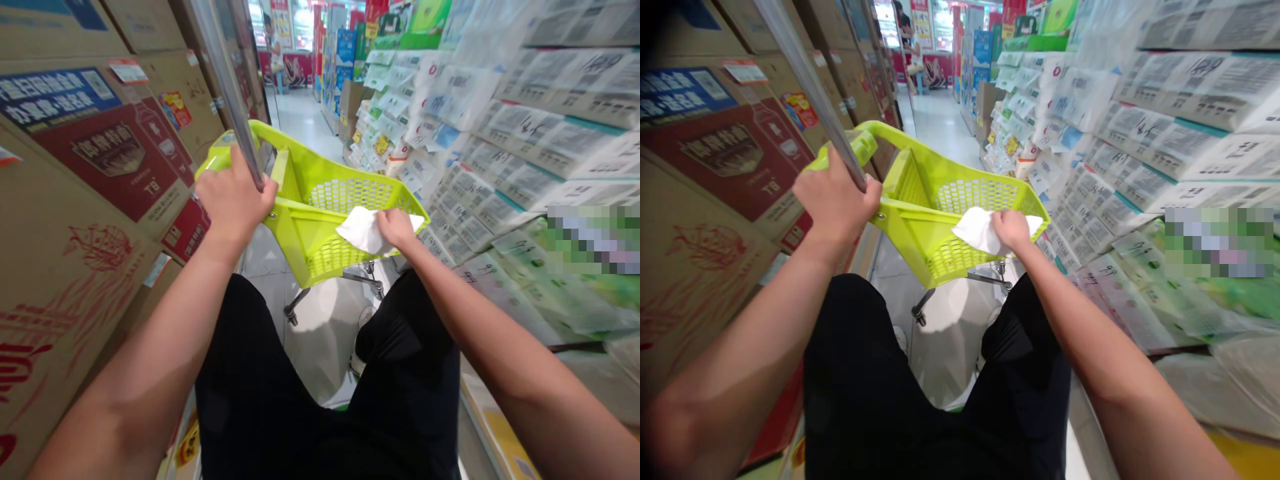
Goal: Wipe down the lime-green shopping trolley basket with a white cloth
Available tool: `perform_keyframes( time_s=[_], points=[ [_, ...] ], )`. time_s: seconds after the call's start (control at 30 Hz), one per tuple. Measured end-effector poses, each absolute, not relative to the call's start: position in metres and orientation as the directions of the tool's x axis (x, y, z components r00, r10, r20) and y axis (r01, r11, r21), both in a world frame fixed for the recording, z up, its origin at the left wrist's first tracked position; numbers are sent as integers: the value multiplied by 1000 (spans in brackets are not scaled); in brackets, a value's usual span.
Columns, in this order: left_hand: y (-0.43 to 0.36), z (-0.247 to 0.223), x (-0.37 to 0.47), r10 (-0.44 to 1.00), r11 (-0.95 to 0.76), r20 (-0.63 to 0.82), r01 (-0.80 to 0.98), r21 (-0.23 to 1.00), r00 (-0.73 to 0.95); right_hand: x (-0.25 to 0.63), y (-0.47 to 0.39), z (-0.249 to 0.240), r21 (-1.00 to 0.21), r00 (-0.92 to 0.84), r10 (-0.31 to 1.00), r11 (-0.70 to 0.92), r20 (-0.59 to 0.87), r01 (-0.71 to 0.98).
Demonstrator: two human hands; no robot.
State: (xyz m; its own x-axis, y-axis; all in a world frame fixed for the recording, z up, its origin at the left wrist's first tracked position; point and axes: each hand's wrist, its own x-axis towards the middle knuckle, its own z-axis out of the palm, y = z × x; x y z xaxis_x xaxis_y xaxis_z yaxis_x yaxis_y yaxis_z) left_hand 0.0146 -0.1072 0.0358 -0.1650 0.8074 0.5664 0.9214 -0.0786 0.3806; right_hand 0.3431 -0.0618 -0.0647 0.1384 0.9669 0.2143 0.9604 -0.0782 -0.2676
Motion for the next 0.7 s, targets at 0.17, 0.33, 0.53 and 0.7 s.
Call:
perform_keyframes(
  time_s=[0.17,0.33,0.53,0.7],
  points=[
    [-107,34,11,782,-15,585,931,366,-217,423,-69,-82,-191,289,943,-257,166,947],
    [-104,30,31,762,22,591,922,386,-265,353,-68,-68,-216,231,952,-187,199,958],
    [-97,26,42,772,18,593,940,341,-229,222,-68,-40,-293,-108,930,218,350,931],
    [-89,28,17,766,33,619,972,232,-173,278,-73,-57,-184,-185,908,269,376,945]
  ],
)
